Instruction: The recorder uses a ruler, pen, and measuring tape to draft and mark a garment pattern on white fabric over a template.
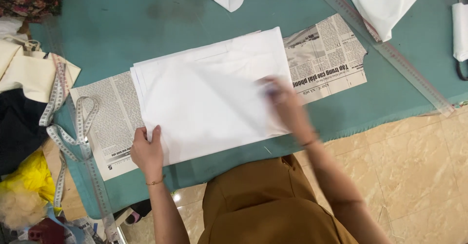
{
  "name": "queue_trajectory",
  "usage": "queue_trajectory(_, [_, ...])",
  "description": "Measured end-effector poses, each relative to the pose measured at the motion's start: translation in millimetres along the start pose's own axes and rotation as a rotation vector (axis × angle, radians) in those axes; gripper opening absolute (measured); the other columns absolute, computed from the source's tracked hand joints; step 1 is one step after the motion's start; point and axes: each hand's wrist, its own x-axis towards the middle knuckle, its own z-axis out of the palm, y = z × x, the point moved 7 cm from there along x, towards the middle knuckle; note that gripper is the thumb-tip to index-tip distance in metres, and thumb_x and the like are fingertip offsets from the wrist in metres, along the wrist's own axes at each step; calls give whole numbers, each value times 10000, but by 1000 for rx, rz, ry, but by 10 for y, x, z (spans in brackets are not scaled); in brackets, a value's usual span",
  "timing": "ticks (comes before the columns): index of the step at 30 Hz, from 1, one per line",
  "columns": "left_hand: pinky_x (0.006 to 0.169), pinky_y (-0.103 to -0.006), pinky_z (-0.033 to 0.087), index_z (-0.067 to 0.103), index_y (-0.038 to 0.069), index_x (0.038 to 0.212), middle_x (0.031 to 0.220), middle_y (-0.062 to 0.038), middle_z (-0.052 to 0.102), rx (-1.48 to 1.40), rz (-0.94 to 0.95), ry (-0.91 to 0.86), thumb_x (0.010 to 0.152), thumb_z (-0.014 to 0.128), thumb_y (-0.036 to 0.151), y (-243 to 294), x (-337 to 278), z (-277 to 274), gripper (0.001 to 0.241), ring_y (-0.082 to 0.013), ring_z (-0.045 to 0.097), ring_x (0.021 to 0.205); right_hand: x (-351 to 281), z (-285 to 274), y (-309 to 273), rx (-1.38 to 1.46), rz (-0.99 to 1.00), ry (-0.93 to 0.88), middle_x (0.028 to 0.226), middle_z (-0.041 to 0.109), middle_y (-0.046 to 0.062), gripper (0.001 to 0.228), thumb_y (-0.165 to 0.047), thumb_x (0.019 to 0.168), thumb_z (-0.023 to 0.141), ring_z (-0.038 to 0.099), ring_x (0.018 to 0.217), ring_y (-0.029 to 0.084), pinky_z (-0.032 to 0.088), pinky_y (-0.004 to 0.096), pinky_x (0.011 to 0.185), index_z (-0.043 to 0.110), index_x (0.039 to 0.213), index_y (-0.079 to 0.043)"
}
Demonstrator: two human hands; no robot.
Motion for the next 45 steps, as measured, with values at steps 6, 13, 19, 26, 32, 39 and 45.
queue_trajectory(6, [823,-474,481,604,7,1170,967,-162,676,2,39,53,957,736,324,297,-92,57,403,-334,641,904,-1063,-2073,1606,-89,372,642,1078,638,5,309,-19,1053,711,481,796,77,446,233,693,608,1343,-49])
queue_trajectory(13, [1230,-687,67,447,116,1578,1683,-182,300,82,635,-5,1012,661,418,1454,-284,748,677,-411,203,1570,-1778,-2836,3703,-783,258,495,1271,617,176,398,-188,954,754,533,1226,367,428,501,1089,609,1280,-11])
queue_trajectory(19, [1259,-665,95,461,192,1589,1705,-89,289,135,668,49,1029,630,509,1399,228,1002,665,-364,250,1573,-1655,-3139,4182,-828,278,328,1041,631,149,421,-375,909,853,545,1064,361,428,485,980,654,1078,-44])
queue_trajectory(26, [1233,-675,62,431,182,1621,1708,-110,287,220,410,203,1104,569,506,523,977,470,625,-416,209,1564,-1797,-3404,3976,-489,224,532,931,599,39,129,-95,1016,716,550,847,156,434,294,792,612,1001,-20])
queue_trajectory(32, [1239,-679,8,407,95,1595,1694,-198,249,130,178,305,1083,571,453,734,508,398,646,-424,134,1584,-483,-2543,2398,-339,-33,433,886,485,43,492,-114,909,876,448,775,179,380,312,717,671,1342,2])
queue_trajectory(39, [1286,-677,4,339,39,1582,1719,-218,183,-37,209,357,1084,562,484,1025,244,636,705,-428,93,1612,1042,-962,659,-467,-445,-119,769,558,20,508,-349,833,887,521,740,215,403,377,770,758,1258,-103])
queue_trajectory(45, [1241,-668,7,433,128,1576,1690,-169,257,101,169,251,1019,583,558,987,472,663,720,-388,149,1569,1361,-502,571,-482,-526,-212,930,601,66,501,-370,827,878,551,892,245,440,396,861,770,1245,-115])
